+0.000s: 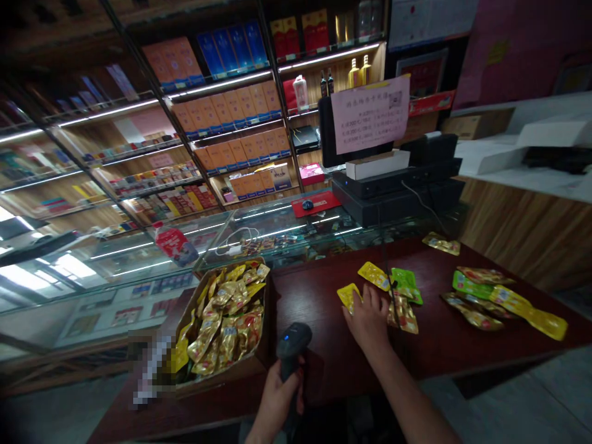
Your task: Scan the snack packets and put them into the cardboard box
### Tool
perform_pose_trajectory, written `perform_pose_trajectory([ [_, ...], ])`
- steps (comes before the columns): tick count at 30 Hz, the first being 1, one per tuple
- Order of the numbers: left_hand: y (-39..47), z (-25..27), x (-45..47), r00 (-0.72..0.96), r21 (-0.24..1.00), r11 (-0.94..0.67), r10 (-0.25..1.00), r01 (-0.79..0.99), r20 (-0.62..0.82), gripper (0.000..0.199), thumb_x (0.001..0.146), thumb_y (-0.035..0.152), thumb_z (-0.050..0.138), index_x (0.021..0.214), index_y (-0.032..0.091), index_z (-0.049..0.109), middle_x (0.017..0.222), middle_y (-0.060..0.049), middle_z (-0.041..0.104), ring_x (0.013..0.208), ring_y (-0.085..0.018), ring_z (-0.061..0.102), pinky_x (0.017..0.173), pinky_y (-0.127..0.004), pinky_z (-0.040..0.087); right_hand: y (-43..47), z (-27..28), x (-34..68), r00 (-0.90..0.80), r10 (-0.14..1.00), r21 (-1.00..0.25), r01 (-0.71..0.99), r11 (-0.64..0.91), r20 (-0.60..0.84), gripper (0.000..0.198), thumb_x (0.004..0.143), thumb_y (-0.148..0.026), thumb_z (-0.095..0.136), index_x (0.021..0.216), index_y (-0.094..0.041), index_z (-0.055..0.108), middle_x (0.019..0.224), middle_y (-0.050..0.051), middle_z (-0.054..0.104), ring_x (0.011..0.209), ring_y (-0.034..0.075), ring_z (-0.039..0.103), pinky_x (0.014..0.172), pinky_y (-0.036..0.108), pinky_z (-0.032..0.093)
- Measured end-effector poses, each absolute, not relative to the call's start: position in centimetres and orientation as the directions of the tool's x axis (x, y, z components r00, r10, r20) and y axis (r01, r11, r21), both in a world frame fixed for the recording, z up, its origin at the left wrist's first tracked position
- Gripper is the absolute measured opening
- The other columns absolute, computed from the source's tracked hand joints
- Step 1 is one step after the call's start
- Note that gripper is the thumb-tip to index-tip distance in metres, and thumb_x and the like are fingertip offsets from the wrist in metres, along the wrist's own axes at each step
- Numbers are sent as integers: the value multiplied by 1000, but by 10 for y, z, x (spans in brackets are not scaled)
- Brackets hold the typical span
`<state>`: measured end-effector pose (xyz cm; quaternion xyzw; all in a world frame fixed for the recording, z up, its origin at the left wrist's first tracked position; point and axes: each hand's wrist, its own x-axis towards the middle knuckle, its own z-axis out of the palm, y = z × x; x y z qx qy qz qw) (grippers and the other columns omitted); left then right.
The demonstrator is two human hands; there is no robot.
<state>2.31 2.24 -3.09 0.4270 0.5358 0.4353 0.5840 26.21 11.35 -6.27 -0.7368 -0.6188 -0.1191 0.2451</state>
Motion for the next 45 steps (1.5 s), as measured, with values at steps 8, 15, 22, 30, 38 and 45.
perform_pose_trajectory([
  [8, 24, -30, 20, 45, 961, 272, 962, -55, -270, 41, 69, 46, 75, 92, 16, 59, 47, 8, 53, 29, -9, 45, 31, -18, 36, 102, -63, 242, 337, 821, -438, 891, -120, 461, 64, 89, -45, 53, 144, -13, 43, 145, 26, 48, 128, 41, 45, 102, 61, 31],
  [15, 25, -30, 22, 58, 960, 277, 960, -46, -274, 35, 69, 40, 71, 91, 16, 58, 47, 9, 53, 28, -9, 45, 30, -18, 36, 104, -63, 252, 224, 911, -674, 735, 75, 345, 36, 83, -29, 55, 117, -20, 59, 123, 15, 66, 114, 31, 61, 99, 52, 44],
  [22, 25, -21, 25, 61, 955, 295, 954, -31, -293, 37, 67, 41, 72, 90, 16, 58, 47, 9, 52, 28, -8, 44, 30, -18, 36, 109, -62, 264, 358, 905, -964, 210, 161, 229, 58, 80, -32, 58, 135, -21, 44, 113, 11, 71, 98, 25, 71, 87, 40, 57],
  [30, 21, 10, 36, 72, 961, 275, 958, 35, -277, 32, 70, 36, 69, 91, 14, 59, 47, 7, 54, 32, -9, 48, 34, -19, 37, 106, -55, 266, 287, 936, -970, 187, 154, 204, 41, 88, -39, 50, 123, -22, 63, 122, 9, 71, 110, 25, 68, 96, 40, 54],
  [38, 22, 30, 39, 125, 958, 256, 954, 129, -272, 25, 72, 28, 66, 91, 13, 61, 44, 7, 53, 32, -9, 47, 35, -18, 35, 103, -54, 257, 180, 949, -926, 327, 189, 257, 58, 80, -32, 63, 136, -23, 53, 133, 9, 64, 118, 25, 63, 103, 42, 50],
  [45, 16, 38, 36, 156, 956, 251, 949, 150, -273, 22, 67, 17, 64, 89, 13, 65, 45, 7, 52, 33, -9, 47, 34, -16, 32, 105, -58, 258, 71, 927, -856, 415, 307, 367, 56, 78, -23, 58, 134, -24, 54, 134, 9, 61, 124, 24, 58, 109, 42, 45],
])
